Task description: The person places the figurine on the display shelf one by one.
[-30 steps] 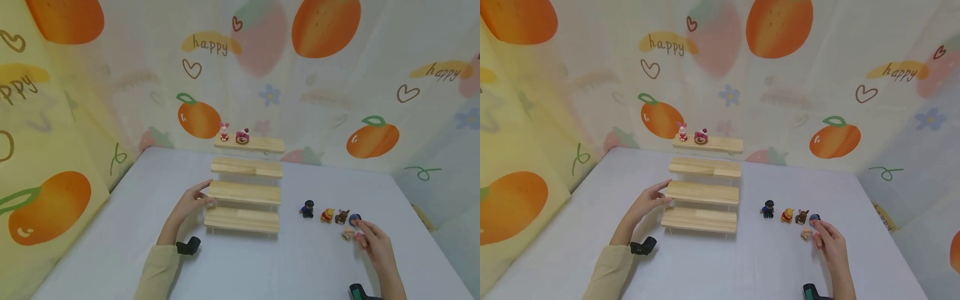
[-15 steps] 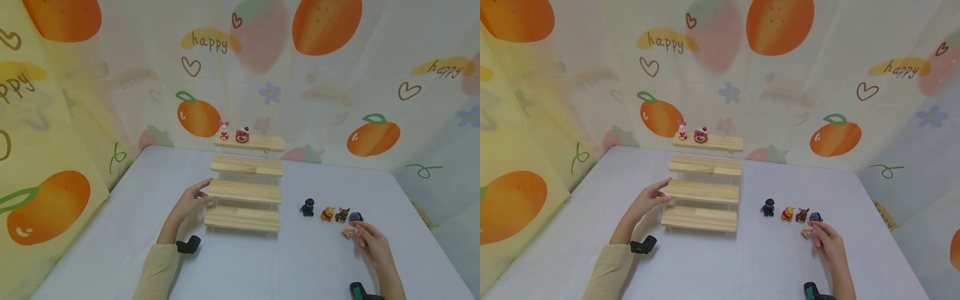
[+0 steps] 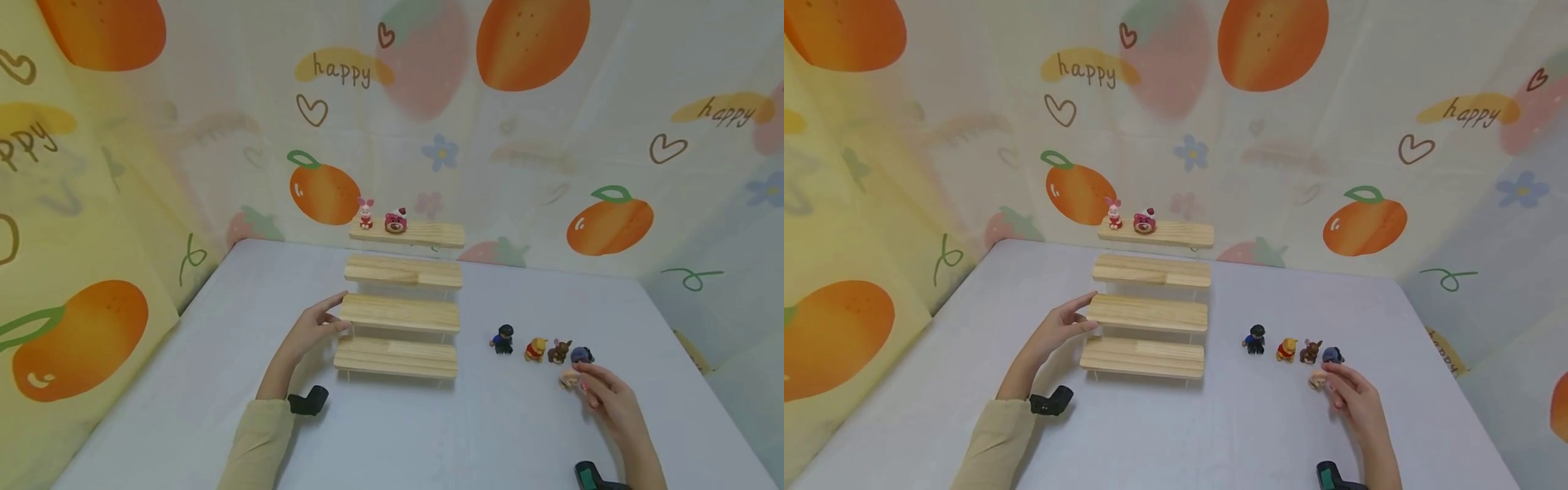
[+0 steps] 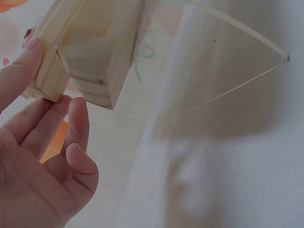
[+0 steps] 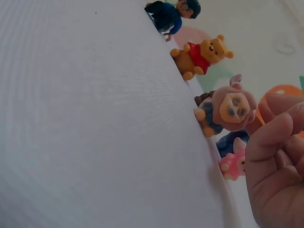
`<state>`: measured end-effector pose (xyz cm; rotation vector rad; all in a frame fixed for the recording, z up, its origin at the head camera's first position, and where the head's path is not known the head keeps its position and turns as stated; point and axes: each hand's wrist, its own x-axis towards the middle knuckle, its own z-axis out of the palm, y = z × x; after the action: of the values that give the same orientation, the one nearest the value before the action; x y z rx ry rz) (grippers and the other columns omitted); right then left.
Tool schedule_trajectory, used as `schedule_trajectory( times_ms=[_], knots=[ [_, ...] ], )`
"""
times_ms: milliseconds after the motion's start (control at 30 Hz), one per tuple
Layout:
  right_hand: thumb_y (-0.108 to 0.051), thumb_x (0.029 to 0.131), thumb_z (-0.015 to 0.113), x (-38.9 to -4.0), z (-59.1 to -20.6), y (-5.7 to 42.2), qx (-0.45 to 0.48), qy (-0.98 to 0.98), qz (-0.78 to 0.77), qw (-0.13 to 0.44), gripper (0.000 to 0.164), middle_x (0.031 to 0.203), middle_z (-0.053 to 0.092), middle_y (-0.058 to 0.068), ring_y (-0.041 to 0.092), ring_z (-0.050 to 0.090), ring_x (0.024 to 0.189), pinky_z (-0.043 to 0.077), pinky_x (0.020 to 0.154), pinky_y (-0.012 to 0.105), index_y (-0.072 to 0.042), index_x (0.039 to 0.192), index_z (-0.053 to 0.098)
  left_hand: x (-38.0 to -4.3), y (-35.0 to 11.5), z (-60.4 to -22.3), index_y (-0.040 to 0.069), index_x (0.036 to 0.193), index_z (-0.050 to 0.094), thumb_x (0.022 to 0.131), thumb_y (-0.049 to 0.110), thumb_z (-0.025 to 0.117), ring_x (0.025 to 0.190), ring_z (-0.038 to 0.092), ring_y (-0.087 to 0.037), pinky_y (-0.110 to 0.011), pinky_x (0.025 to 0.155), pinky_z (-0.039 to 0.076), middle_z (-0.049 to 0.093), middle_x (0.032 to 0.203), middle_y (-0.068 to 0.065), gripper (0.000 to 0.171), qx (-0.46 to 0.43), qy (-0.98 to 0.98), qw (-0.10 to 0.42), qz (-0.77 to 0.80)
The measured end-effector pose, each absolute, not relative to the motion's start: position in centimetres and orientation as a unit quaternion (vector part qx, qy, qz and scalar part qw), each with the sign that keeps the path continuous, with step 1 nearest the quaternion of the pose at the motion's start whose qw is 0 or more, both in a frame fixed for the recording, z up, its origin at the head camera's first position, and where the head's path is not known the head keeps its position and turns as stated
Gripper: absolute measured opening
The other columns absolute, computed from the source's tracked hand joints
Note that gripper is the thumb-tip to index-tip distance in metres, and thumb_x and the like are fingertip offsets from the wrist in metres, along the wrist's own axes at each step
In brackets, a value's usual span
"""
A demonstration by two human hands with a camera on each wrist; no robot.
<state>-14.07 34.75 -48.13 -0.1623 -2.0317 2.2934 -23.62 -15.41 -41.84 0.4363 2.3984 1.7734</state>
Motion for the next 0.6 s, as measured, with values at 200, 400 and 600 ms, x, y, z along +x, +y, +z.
schedule_trajectory(
  times_ms=[200, 400, 600],
  knots=[
    [-0.015, 0.089, 0.057, -14.0, -48.1, 34.5, -0.055, -0.675, 0.735, 0.038, 0.014, 0.094, 0.063, -0.009, 0.003, 0.04, 0.053, 0.036, 0.048, 0.018, -0.02, 0.098, 0.065, -23.6, -15.4, -41.7, -0.001, 0.135, 0.035, 0.082, 0.009, 0.065, 0.087, 0.053, -0.029, -0.034, 0.073, 0.038, 0.034, 0.137, -0.02, 0.061, 0.142, 0.793, 0.063, 0.589],
    [-0.016, 0.088, 0.059, -14.1, -48.1, 34.3, -0.085, -0.724, 0.683, 0.055, 0.014, 0.088, 0.062, -0.01, 0.004, 0.041, 0.052, 0.036, 0.047, 0.019, -0.016, 0.1, 0.064, -23.8, -15.3, -42.1, -0.002, 0.135, 0.035, 0.083, 0.01, 0.064, 0.086, 0.054, -0.027, -0.035, 0.074, 0.037, 0.033, 0.136, -0.022, 0.061, 0.149, 0.794, 0.06, 0.586],
    [-0.021, 0.089, 0.057, -14.3, -47.8, 33.6, -0.115, -0.825, 0.551, 0.057, 0.039, 0.084, 0.048, 0.0, 0.007, 0.043, 0.051, 0.038, 0.046, 0.022, 0.006, 0.117, 0.05, -25.1, -15.8, -44.2, 0.005, 0.136, 0.037, 0.081, 0.017, 0.068, 0.084, 0.054, -0.022, -0.036, 0.076, 0.036, 0.035, 0.137, -0.017, 0.064, 0.14, 0.788, 0.064, 0.596]
  ],
)
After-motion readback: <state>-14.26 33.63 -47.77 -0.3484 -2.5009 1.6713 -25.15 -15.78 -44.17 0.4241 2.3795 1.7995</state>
